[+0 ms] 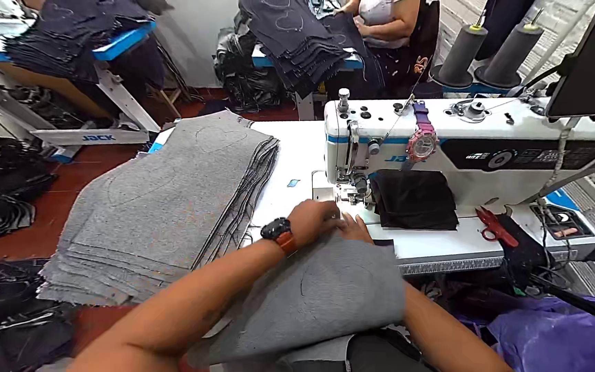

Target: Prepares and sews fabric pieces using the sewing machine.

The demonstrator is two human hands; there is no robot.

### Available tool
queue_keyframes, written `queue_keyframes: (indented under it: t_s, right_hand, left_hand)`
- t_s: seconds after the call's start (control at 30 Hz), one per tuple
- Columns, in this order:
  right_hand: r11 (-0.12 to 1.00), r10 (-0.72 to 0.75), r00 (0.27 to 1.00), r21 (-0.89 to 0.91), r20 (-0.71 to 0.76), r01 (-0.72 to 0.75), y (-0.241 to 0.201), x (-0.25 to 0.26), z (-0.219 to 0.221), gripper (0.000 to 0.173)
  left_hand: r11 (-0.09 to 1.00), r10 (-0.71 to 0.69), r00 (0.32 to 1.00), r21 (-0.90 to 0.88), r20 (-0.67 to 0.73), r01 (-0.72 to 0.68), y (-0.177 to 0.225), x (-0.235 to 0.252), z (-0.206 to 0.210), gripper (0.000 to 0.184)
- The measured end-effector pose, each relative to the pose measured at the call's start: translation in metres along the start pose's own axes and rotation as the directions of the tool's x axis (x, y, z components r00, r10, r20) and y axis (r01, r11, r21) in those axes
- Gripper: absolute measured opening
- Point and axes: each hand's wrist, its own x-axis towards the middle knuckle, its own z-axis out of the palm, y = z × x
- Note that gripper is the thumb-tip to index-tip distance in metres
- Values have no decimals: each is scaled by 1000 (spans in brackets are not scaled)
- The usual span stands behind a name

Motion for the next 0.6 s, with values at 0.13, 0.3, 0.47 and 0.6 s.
queue_keyframes:
  t_s: [0.13, 0.3, 0.47, 0.6]
  right_hand:
    - [710, 473, 644, 172, 602, -683, 49, 38, 18, 31]
    - [839, 184, 504, 133, 844, -528, 52, 59, 8, 28]
    - [802, 218, 102, -119, 971, -586, 61, 85, 10, 37]
    - [710, 266, 134, -100, 954, -697, 64, 80, -3, 39]
  left_hand:
    - [967, -247, 967, 52, -61, 250, -34, 16, 29, 36]
    - [909, -413, 903, 112, 115, 402, -23, 33, 16, 41]
    - [957, -271, 902, -1, 336, 289, -33, 37, -10, 34]
    - [951, -293, 896, 4, 333, 309, -37, 37, -8, 27]
